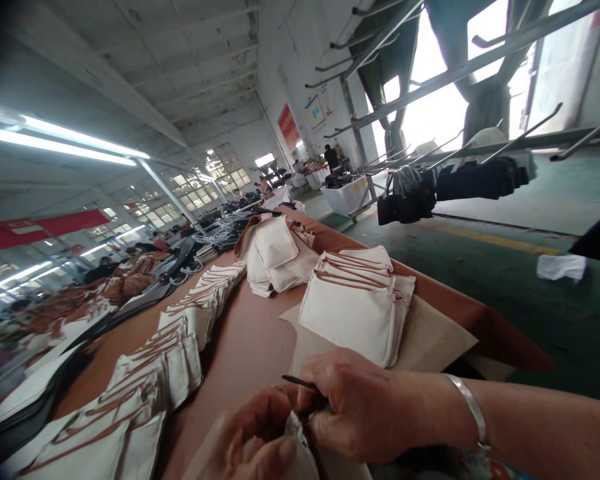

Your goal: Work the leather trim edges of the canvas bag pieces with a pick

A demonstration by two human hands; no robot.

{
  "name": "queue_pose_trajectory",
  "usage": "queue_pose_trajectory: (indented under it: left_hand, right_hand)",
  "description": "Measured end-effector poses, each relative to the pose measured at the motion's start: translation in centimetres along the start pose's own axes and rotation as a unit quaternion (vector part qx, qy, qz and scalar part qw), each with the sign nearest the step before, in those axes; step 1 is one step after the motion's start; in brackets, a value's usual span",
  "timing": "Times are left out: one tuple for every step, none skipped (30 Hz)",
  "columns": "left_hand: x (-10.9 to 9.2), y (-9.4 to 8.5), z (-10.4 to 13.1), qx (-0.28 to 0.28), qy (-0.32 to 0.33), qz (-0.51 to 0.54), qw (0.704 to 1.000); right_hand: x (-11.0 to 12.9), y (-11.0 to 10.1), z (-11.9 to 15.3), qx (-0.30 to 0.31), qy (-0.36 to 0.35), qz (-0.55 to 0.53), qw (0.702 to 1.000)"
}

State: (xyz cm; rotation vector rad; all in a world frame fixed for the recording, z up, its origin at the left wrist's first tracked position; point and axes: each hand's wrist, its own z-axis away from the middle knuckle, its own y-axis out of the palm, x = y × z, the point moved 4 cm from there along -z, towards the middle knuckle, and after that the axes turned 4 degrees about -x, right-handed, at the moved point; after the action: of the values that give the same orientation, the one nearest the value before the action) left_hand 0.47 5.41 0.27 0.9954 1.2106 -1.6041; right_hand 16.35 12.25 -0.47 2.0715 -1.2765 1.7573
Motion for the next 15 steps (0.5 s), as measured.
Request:
queue_pose_trajectory:
  left_hand:
    - [0.4,0.3,-0.1,-0.009,-0.007,0.005,1.0]
    - [1.0,0.5,-0.3,-0.013,-0.016,0.011,1.0]
    - [1.6,0.8,-0.4,-0.009,-0.028,0.02,0.999]
    - [2.4,1.0,-0.5,-0.005,-0.041,0.028,0.999]
    - [3.1,1.2,-0.6,-0.001,-0.053,0.035,0.998]
    - [3.7,1.3,-0.7,0.004,-0.063,0.044,0.997]
    - [4.3,1.3,-0.8,0.007,-0.072,0.051,0.996]
    - [4.7,1.3,-0.9,0.008,-0.077,0.053,0.996]
    - [5.1,1.3,-0.9,0.004,-0.075,0.049,0.996]
    - [5.3,1.2,-1.0,-0.002,-0.071,0.043,0.997]
    - [5.4,1.2,-1.1,-0.008,-0.067,0.035,0.997]
    - [5.4,1.1,-1.2,-0.016,-0.066,0.028,0.997]
    - [5.4,1.2,-1.2,-0.02,-0.067,0.024,0.997]
    - [5.4,1.4,-1.3,-0.024,-0.071,0.02,0.997]
    - [5.3,1.6,-1.3,-0.027,-0.074,0.017,0.997]
  right_hand:
    - [0.1,0.1,0.2,-0.008,-0.002,0.018,1.0]
    - [0.1,0.2,0.4,-0.012,-0.005,0.032,0.999]
    - [0.0,0.3,0.6,-0.01,-0.009,0.042,0.999]
    - [0.0,0.3,0.7,-0.006,-0.012,0.047,0.999]
    - [-0.1,0.3,0.8,0.0,-0.015,0.046,0.999]
    - [-0.2,0.3,0.8,0.01,-0.015,0.039,0.999]
    - [-0.2,0.3,0.7,0.023,-0.014,0.031,0.999]
    - [-0.3,0.2,0.7,0.035,-0.01,0.027,0.999]
    - [-0.3,0.2,0.7,0.045,-0.01,0.034,0.998]
    - [-0.4,0.2,0.8,0.056,-0.02,0.055,0.997]
    - [-0.5,0.4,0.9,0.065,-0.043,0.088,0.993]
    - [-0.6,0.6,1.1,0.069,-0.076,0.129,0.986]
    - [-0.7,0.9,1.4,0.07,-0.114,0.172,0.976]
    - [-0.9,1.3,1.6,0.07,-0.151,0.208,0.964]
    - [-1.1,1.7,1.9,0.07,-0.18,0.233,0.953]
